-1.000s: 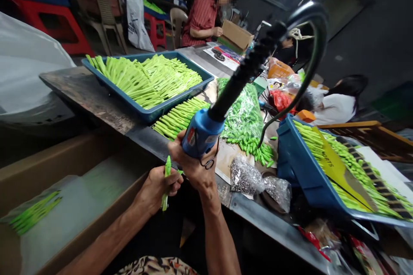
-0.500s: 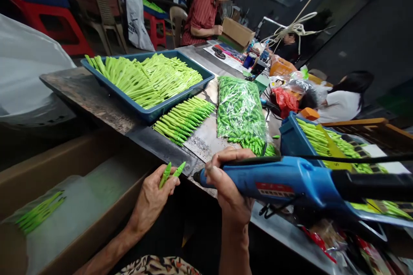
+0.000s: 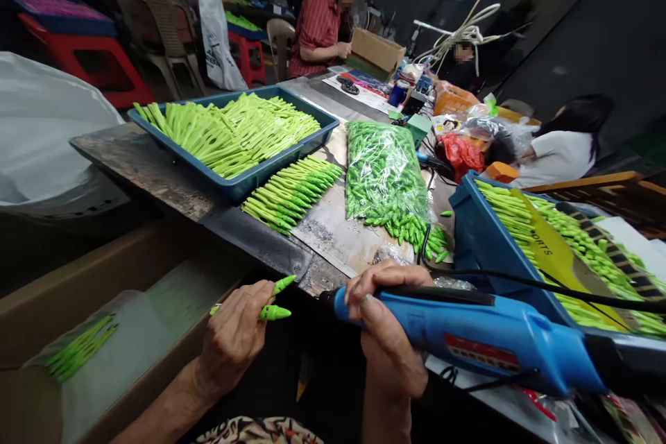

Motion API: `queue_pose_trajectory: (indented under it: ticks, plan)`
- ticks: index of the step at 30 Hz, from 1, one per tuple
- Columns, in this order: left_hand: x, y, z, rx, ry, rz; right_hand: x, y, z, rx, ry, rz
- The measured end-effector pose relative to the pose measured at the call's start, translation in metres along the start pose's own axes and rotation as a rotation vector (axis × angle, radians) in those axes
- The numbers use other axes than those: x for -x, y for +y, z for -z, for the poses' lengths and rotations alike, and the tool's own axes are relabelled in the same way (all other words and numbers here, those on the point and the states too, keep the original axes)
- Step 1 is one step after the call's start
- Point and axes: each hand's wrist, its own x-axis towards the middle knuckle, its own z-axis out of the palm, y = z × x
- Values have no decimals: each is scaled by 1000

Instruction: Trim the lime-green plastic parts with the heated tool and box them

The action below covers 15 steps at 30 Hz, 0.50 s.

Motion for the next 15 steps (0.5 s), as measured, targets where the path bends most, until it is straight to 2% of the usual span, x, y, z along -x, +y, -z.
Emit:
queue_pose_trajectory:
  ticks: [15]
  plan:
    - [-2, 4, 4, -20, -24, -62, 6, -3, 9, -4, 54, 6]
